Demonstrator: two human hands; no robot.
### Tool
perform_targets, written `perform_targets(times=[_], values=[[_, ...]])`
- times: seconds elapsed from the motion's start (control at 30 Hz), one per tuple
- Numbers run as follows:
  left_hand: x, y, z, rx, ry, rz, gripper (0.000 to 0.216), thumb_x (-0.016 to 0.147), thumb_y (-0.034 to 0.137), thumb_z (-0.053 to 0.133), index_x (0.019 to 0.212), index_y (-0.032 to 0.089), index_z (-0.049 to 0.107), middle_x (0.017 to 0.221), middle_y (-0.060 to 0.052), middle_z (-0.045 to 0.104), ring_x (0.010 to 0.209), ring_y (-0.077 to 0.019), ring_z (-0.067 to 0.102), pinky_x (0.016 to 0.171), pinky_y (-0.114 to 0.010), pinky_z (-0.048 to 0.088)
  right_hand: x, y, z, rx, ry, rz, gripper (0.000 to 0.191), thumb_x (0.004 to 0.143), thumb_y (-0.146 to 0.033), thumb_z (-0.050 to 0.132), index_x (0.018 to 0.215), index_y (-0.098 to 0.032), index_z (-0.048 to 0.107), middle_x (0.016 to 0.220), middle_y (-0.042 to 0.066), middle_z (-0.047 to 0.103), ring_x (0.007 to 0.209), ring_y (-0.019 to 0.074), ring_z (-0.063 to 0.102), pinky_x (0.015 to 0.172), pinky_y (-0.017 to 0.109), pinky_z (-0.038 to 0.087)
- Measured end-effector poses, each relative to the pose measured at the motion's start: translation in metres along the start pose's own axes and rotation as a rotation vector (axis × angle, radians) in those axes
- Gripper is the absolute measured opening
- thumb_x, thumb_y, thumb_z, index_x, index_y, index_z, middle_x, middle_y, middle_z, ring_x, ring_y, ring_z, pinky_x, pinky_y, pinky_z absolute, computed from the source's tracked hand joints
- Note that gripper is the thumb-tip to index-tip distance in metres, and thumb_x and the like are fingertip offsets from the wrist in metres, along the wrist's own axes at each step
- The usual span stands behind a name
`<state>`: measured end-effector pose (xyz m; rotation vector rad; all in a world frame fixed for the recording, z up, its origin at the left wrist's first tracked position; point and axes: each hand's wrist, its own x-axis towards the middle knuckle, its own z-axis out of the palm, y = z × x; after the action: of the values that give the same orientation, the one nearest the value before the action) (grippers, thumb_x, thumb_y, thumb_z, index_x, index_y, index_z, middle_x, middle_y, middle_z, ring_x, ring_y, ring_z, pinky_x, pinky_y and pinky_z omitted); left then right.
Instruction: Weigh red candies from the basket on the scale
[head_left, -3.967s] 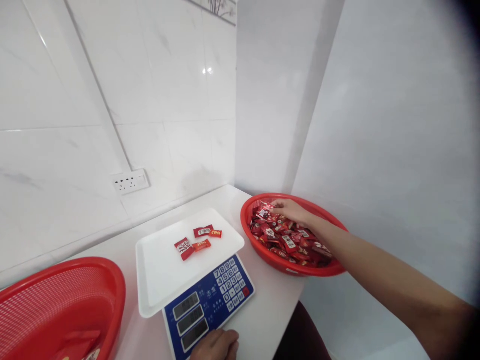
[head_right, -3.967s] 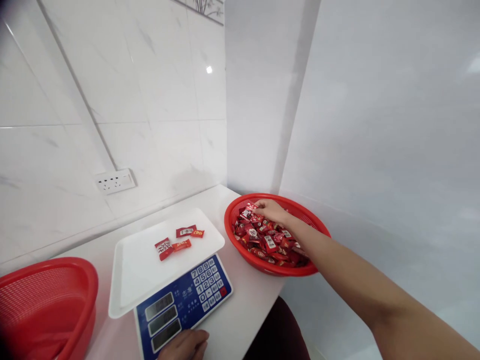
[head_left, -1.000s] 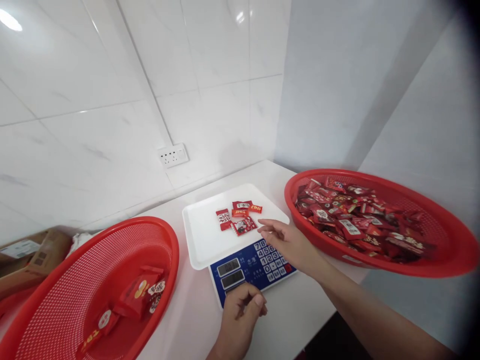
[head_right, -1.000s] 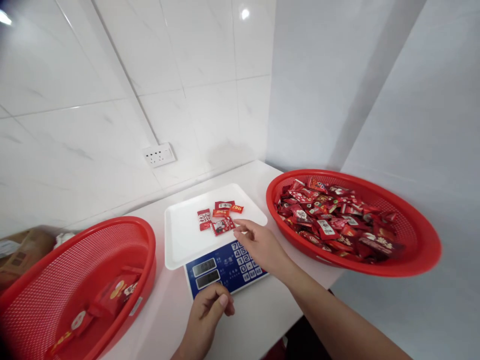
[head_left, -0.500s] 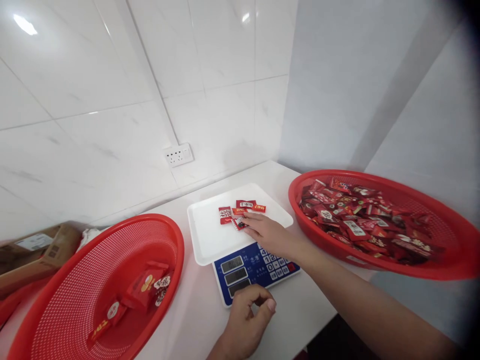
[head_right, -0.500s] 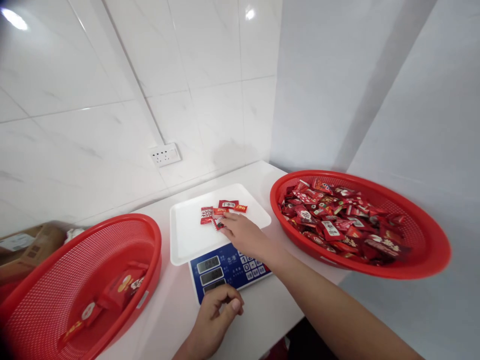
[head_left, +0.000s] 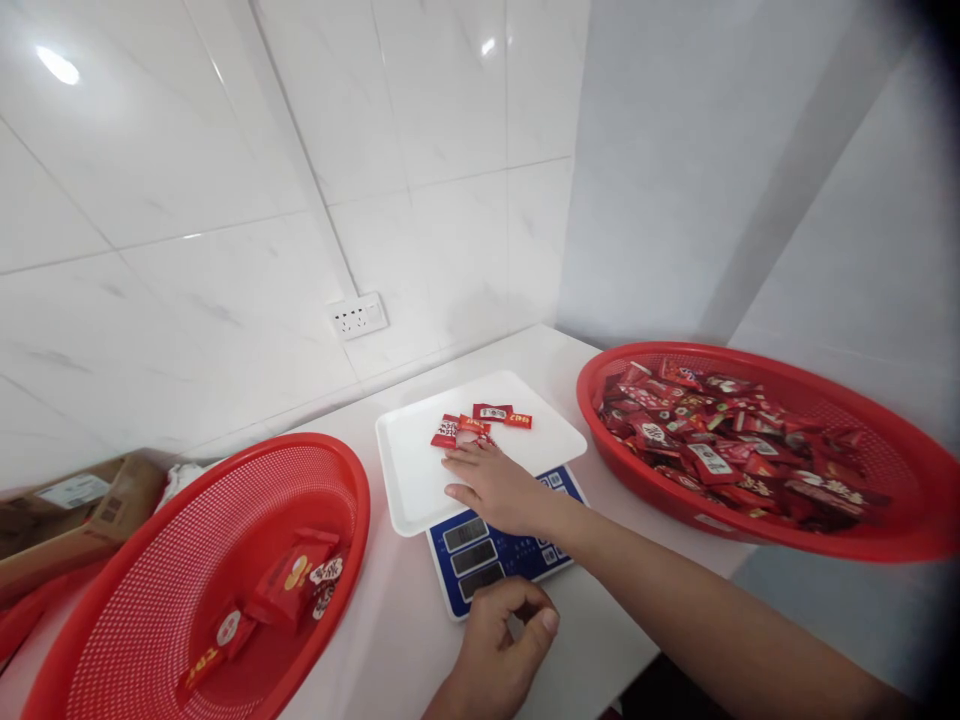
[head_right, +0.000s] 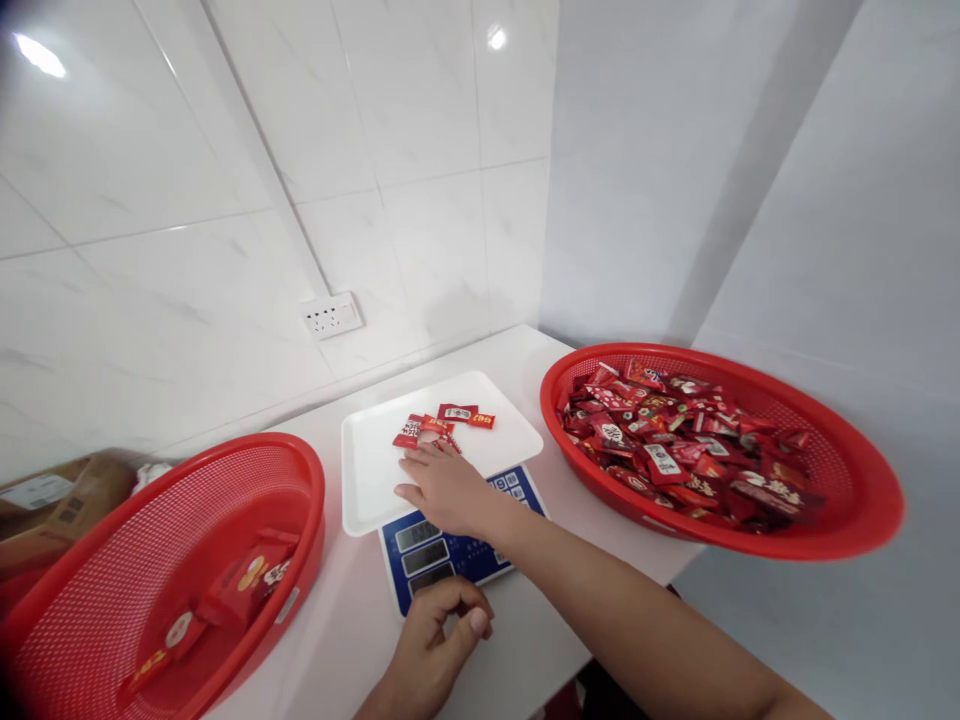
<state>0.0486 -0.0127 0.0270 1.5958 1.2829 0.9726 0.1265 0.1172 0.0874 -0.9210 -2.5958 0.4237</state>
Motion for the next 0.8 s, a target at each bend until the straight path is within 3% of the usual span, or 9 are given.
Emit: perform_targets(times=[0.17, 0.27, 0.43, 0.53, 0.67, 0.8], values=[[0.0, 0.001, -0.001, 0.012, -0.003, 0.007, 0.033, 0.083, 0.041, 0.047, 0.072, 0.015, 0.064, 0.07, -0.006, 0.063, 0.071, -0.0177, 0.055, 0.067, -0.028, 0.04, 0.002, 0.022, -0.01, -0.042, 0.062, 0.194, 0.045, 0.091, -0.043, 0.035, 0.131, -0.024, 0.046, 0.143, 0.007, 0.039, 0.135, 0.0321, 0.022, 0.104, 0.058, 0.019], [-0.001, 0.001, 0.001, 0.025, -0.001, 0.002, 0.032, 0.083, 0.04, 0.047, 0.072, 0.016, 0.064, 0.07, -0.006, 0.063, 0.071, -0.0176, 0.055, 0.066, -0.027, 0.04, 0.002, 0.032, -0.013, -0.091, 0.04, 0.288, 0.046, 0.091, -0.044, 0.035, 0.131, -0.024, 0.046, 0.143, 0.01, 0.039, 0.134, 0.0354, 0.023, 0.102, 0.06, 0.021], [0.0, -0.001, 0.002, 0.031, -0.003, 0.007, 0.033, 0.083, 0.042, 0.048, 0.072, 0.016, 0.065, 0.071, -0.006, 0.064, 0.07, -0.0171, 0.055, 0.067, -0.027, 0.04, -0.003, 0.026, -0.021, 0.037, 0.069, 0.131, 0.042, 0.09, -0.039, 0.036, 0.126, -0.024, 0.051, 0.138, 0.006, 0.046, 0.128, 0.026, 0.037, 0.105, 0.048, 0.029], [0.001, -0.003, 0.0, 0.045, 0.004, -0.02, 0.033, 0.084, 0.042, 0.048, 0.073, 0.016, 0.065, 0.071, -0.005, 0.064, 0.072, -0.0169, 0.054, 0.066, -0.026, 0.04, -0.015, 0.034, -0.038, 0.142, 0.142, 0.121, 0.042, 0.091, -0.037, 0.033, 0.128, -0.023, 0.05, 0.136, 0.006, 0.049, 0.128, 0.0209, 0.038, 0.106, 0.043, 0.03], [0.001, -0.01, 0.0, 0.054, 0.03, -0.022, 0.033, 0.085, 0.043, 0.047, 0.074, 0.017, 0.064, 0.072, -0.004, 0.063, 0.075, -0.0176, 0.054, 0.069, -0.027, 0.04, -0.05, 0.083, -0.072, 0.066, 0.279, 0.314, 0.043, 0.089, -0.036, 0.036, 0.125, -0.022, 0.052, 0.134, 0.007, 0.051, 0.126, 0.0243, 0.042, 0.108, 0.045, 0.029], [0.001, -0.016, 0.005, 0.021, 0.069, 0.007, 0.04, 0.083, 0.053, 0.047, 0.07, 0.018, 0.063, 0.067, -0.003, 0.062, 0.071, -0.0174, 0.054, 0.066, -0.025, 0.04, -0.108, 0.15, -0.112, -0.099, 0.248, 0.536, 0.043, 0.083, -0.027, 0.043, 0.122, -0.014, 0.056, 0.131, 0.014, 0.052, 0.125, 0.0325, 0.042, 0.106, 0.047, 0.029]])
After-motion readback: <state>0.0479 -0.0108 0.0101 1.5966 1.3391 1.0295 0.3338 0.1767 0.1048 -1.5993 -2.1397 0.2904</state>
